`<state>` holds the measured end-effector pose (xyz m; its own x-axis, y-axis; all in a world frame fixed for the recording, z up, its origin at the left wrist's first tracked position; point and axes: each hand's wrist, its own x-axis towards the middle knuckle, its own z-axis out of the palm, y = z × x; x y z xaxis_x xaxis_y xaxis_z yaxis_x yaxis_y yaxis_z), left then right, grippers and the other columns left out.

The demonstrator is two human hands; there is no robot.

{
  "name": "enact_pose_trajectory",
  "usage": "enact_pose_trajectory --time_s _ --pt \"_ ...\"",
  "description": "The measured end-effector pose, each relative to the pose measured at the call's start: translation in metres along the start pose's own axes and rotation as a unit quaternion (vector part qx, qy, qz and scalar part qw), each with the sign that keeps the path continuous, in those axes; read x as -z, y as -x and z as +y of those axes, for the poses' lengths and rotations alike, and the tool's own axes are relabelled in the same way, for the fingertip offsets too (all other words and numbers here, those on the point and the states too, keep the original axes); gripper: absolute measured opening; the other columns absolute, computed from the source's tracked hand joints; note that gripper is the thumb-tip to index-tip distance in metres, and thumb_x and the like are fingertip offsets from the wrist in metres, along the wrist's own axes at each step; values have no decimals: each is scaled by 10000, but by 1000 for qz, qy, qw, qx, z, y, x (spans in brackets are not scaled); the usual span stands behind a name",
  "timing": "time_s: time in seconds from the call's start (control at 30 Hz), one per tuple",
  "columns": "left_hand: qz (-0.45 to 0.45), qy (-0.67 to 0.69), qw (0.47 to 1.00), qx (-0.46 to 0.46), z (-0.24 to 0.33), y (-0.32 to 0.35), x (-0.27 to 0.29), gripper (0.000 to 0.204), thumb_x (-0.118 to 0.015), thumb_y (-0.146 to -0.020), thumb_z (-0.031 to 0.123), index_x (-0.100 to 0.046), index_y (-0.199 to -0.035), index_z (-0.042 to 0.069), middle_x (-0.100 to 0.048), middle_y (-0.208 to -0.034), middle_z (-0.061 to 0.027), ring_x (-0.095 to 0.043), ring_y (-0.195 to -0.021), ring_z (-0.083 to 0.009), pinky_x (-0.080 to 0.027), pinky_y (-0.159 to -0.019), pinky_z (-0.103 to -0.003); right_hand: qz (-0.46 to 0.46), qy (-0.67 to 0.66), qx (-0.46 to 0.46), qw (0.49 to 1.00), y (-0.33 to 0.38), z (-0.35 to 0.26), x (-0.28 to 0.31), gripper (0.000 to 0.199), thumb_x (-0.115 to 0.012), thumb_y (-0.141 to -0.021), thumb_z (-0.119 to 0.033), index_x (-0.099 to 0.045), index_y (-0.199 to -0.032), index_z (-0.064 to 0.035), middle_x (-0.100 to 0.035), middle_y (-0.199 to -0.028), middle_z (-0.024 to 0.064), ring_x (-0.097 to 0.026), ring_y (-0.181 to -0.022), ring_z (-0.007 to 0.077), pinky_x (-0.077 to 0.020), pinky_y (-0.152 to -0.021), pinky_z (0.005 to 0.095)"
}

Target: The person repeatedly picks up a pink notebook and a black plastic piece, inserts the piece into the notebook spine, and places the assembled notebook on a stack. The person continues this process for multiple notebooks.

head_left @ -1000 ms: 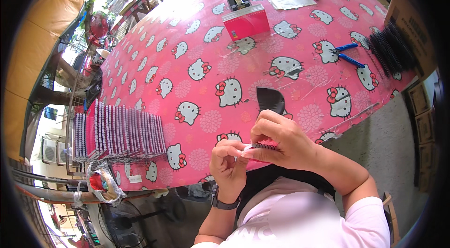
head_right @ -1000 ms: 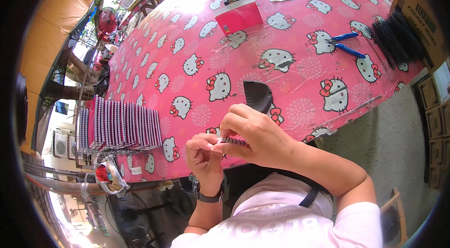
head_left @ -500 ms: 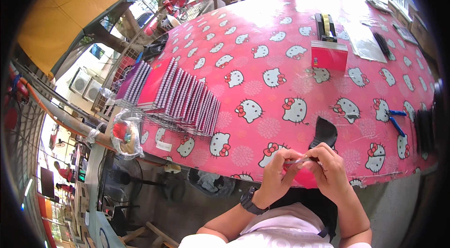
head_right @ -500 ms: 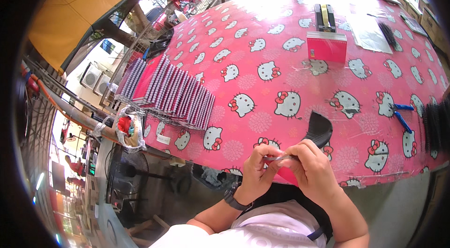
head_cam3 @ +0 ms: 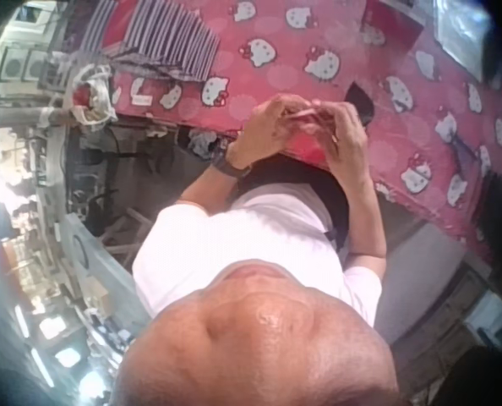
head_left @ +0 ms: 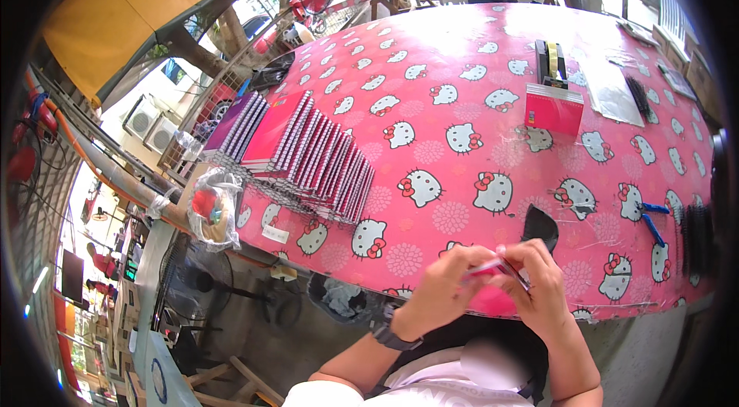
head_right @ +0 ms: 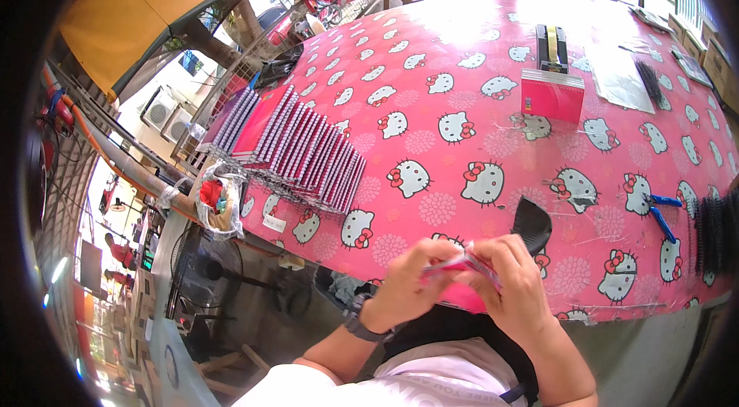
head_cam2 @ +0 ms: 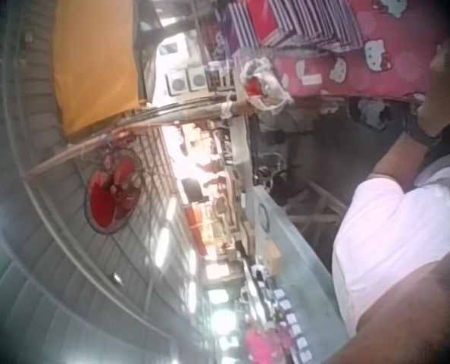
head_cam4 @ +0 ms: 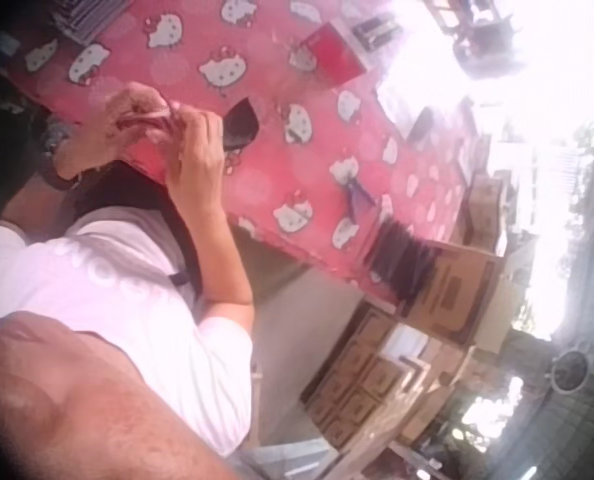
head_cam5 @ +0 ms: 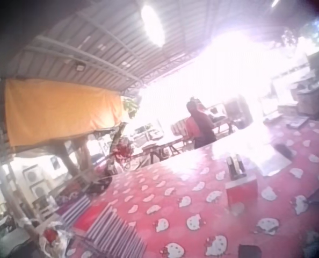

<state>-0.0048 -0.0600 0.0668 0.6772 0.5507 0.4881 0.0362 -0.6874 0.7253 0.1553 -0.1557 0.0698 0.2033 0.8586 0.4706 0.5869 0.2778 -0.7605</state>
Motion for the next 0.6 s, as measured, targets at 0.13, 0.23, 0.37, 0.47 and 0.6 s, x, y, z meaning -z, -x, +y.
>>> enact_pose_trajectory --time_s 0.13,0.23,0.37,0.47,0.6 --pt "324 17 944 49 -8 -23 96 227 -607 -907 66 -537 -1122 46 -554 -1052 -75 -572 -964 -167 -517 -763 -291 120 37 15 992 -7 5 14 669 -706 -827 -389 -434 -1326 -36 -508 -1239 166 -501 -1113 279 -433 -878 390" --pt "535 -121 835 -44 -7 -59 196 446 -668 -899 281 -466 -1201 22 -548 -939 -75 -546 -760 -149 -492 -649 -279 163 45 -38 985 0 22 26 608 -698 -836 -372 -475 -1307 -58 -520 -1255 127 -499 -1140 257 -427 -881 378" --pt "390 -447 795 124 -49 -57 260 522 -657 -895 373 -489 -1222 3 -572 -790 -102 -563 -685 -169 -459 -592 -339 143 67 -79 984 4 41 39 387 -690 -836 -223 -578 -1161 -47 -580 -1165 113 -538 -1069 255 -441 -866 367" --pt "373 -530 724 236 -30 -62 247 519 -600 -879 533 -633 -1052 45 -599 -722 -87 -576 -628 -216 -429 -550 -375 129 84 -101 983 7 57 55 284 -687 -828 -161 -616 -1064 -22 -615 -1078 112 -554 -1026 255 -446 -865 363" --pt "267 -515 813 49 -24 -63 237 526 -614 -859 530 -647 -1015 29 -636 -955 -124 -600 -898 -265 -461 -763 -388 151 76 -115 979 5 57 63 216 -690 -813 -123 -638 -989 -8 -634 -1011 112 -565 -996 253 -447 -870 360"
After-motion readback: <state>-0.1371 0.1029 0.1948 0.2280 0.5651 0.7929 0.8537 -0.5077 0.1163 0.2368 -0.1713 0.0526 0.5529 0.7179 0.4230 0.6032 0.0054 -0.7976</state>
